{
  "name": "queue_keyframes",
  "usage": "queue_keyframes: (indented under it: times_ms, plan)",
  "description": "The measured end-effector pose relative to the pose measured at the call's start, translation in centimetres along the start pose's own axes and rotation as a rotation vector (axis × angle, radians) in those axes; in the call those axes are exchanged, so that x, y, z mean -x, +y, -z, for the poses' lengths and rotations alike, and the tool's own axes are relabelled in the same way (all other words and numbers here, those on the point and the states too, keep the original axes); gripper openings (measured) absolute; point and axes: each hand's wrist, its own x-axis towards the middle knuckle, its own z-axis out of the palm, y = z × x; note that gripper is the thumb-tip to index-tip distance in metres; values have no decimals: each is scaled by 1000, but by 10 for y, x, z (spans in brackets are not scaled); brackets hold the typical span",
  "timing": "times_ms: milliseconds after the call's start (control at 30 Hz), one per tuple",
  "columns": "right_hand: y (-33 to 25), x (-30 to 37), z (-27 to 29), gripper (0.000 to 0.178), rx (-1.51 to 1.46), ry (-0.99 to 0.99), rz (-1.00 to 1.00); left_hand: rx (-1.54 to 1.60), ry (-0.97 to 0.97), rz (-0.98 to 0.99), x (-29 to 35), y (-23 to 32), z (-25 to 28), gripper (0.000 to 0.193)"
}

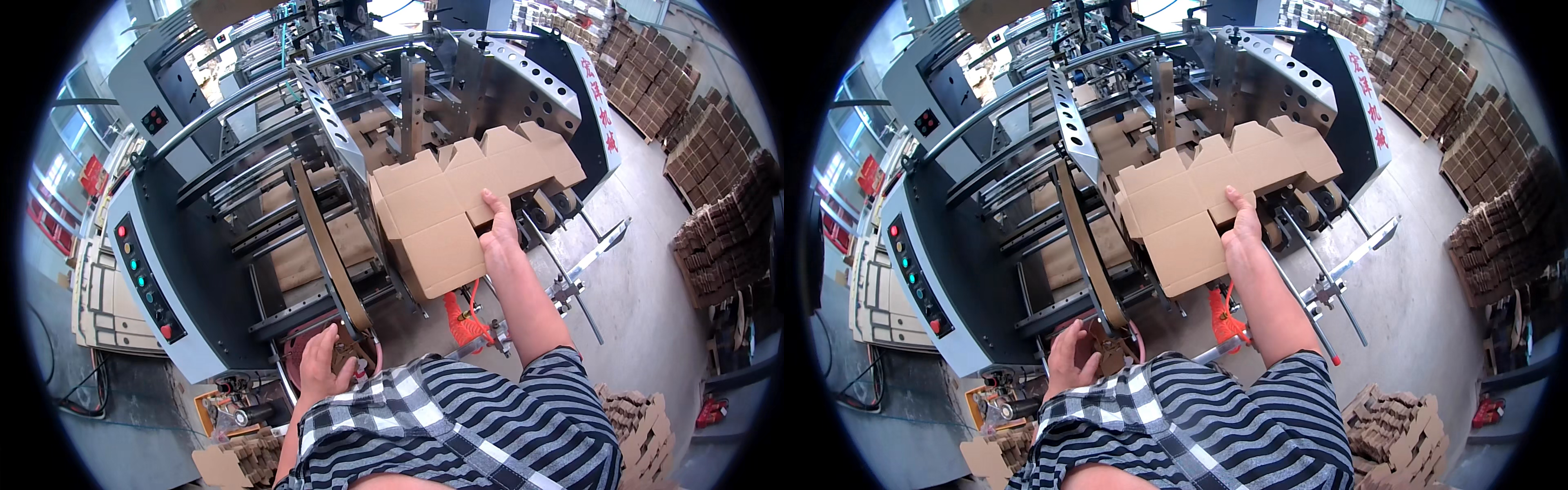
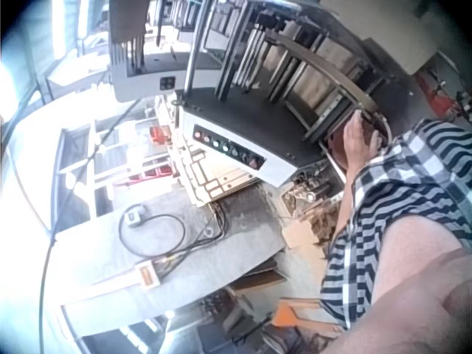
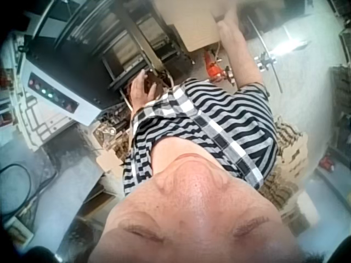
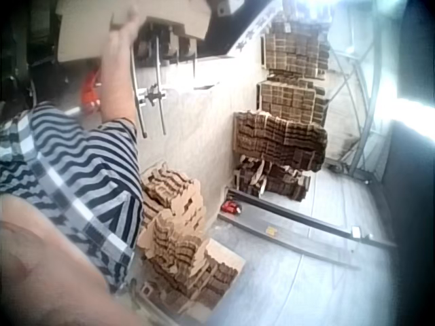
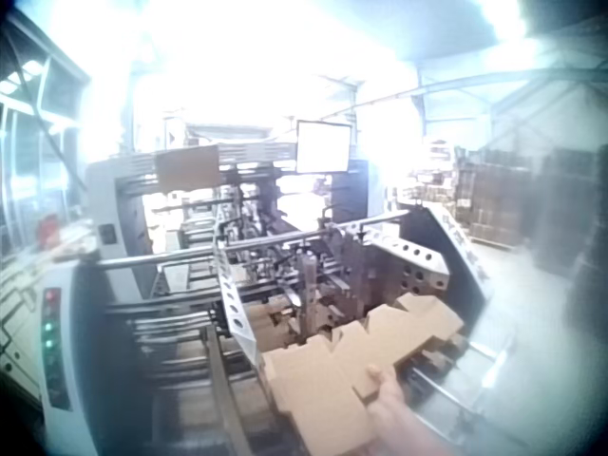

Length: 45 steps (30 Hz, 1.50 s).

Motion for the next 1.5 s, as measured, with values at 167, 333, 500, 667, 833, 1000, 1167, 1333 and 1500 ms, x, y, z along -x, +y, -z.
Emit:
queue_keyframes:
  times_ms: [167,333,500,667,833,1000,1167,1333,1500]
  plan:
    - [4,-8,-2,46,-4,29,23,-6,-29,4,2,1,-2,74]
    - [1,-4,-3,44,-23,53,10,33,-55,24,-3,2,-8,76]
    - [15,-24,9,45,4,84,-11,3,-51,54,5,0,-7,75]
    - [11,-6,7,50,16,111,-68,21,-61,65,2,2,-8,76]
    - [8,-3,4,50,35,53,-84,4,-70,77,1,3,-6,76]
    - [4,-14,1,50,57,27,-64,50,-83,70,-1,0,-12,77]
    - [-1,-17,-7,50,93,32,-109,19,-99,53,-5,3,-12,77]
    - [-1,-22,-6,49,152,29,-104,10,-94,76,0,6,-9,76]
    - [-5,-39,-9,48,168,26,-126,37,-120,107,-4,7,-10,72]
